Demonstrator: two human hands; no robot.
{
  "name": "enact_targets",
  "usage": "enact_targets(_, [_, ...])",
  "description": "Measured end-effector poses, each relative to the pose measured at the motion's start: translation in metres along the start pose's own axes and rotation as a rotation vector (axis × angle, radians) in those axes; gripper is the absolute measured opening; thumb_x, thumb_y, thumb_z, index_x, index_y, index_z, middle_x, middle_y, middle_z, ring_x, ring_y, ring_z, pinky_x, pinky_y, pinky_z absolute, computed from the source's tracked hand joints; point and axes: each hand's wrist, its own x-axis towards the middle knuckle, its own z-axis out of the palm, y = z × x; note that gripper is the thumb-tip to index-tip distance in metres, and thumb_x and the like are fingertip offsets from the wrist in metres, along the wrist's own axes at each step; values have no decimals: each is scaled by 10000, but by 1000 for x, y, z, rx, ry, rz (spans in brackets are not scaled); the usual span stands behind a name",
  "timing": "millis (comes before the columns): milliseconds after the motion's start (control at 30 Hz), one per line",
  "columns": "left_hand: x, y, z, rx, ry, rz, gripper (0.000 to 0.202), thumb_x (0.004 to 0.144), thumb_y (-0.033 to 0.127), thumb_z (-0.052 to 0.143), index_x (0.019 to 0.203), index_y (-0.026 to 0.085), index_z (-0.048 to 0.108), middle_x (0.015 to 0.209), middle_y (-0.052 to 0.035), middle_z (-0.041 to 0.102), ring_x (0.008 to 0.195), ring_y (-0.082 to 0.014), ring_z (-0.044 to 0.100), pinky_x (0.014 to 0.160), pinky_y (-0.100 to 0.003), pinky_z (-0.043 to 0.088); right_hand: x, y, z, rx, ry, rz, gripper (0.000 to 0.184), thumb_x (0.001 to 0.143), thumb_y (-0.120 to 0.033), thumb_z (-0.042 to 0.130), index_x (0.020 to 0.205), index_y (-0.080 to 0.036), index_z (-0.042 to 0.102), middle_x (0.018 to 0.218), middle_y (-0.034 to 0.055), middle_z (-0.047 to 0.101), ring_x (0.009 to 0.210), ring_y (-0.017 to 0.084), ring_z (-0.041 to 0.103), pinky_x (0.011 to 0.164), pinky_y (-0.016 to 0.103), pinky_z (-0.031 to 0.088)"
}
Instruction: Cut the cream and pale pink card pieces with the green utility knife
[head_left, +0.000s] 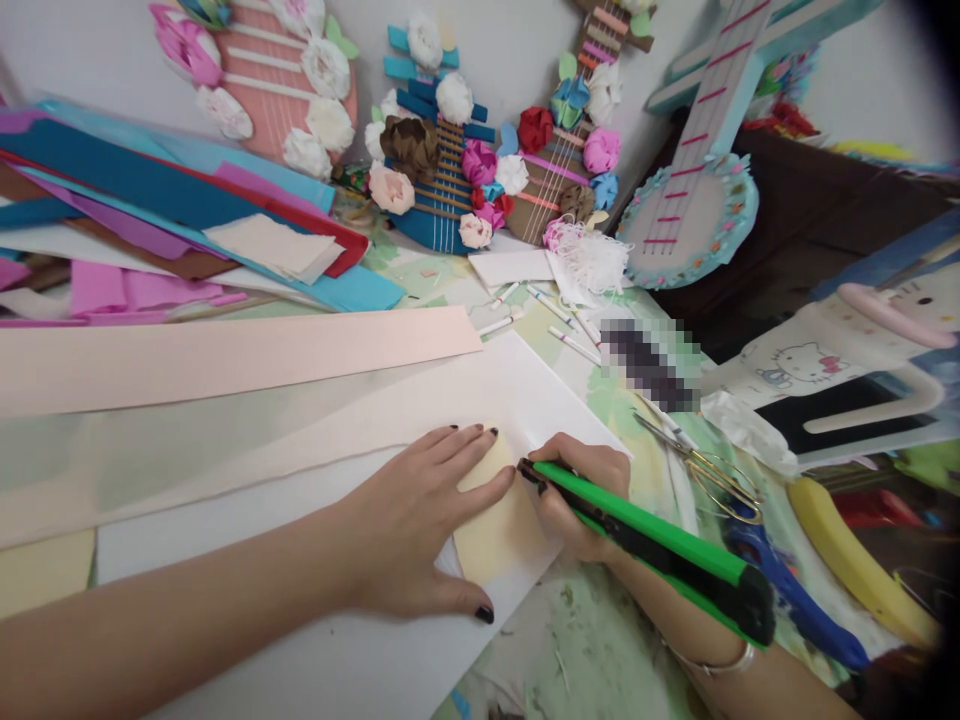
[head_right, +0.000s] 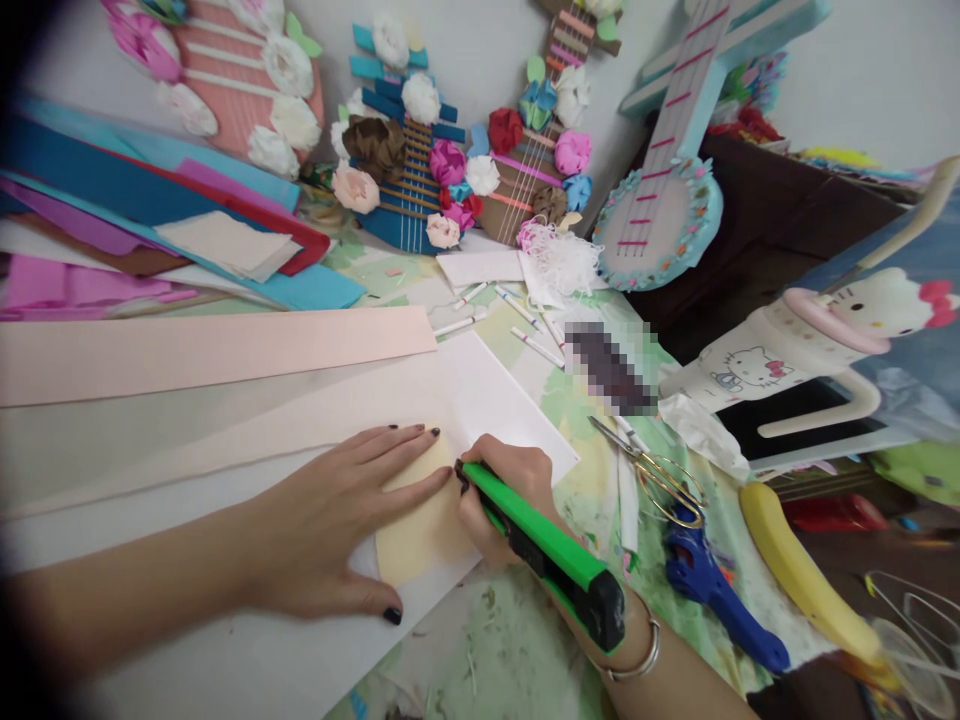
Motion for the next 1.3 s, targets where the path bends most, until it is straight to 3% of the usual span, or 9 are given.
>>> enact_targets(533, [0,0,-1,-11,13,4,979,700,781,544,1443,167,371,1499,-250,294,1380,-413,287,1079,-567,274,-3,3,1,15,-10,-16,150,654,-185,496,779,-228,568,553,-39,592,426,110,504,481,228,390])
enact_targets(800, [0,-1,1,-23,31,8,966,697,779,553,1429,168,395,1495,-232,315,1363,-421,310,1085,-562,263,-4,-1,0,13,-26,51,132,658,-173,495,757,-225,564,547,-45,585,440,102,508,479,209,391])
enact_targets(1000, [-1,0,1,10,50,14,967,702,775,553,1433,164,389,1498,-232,308,1370,-407,303,1095,-538,257,-5,-8,-8,48,-124,171,117,733,-172,519,826,-212,579,622,-38,631,502,97,542,511,198,407])
enact_targets(1300, [-2,0,0,39,58,41,917,737,759,519,1421,158,408,1453,-242,375,1360,-395,326,1076,-534,283,-19,-21,-10,-44,-125,129,191,780,-160,544,963,-212,568,770,-4,682,641,123,634,620,214,471])
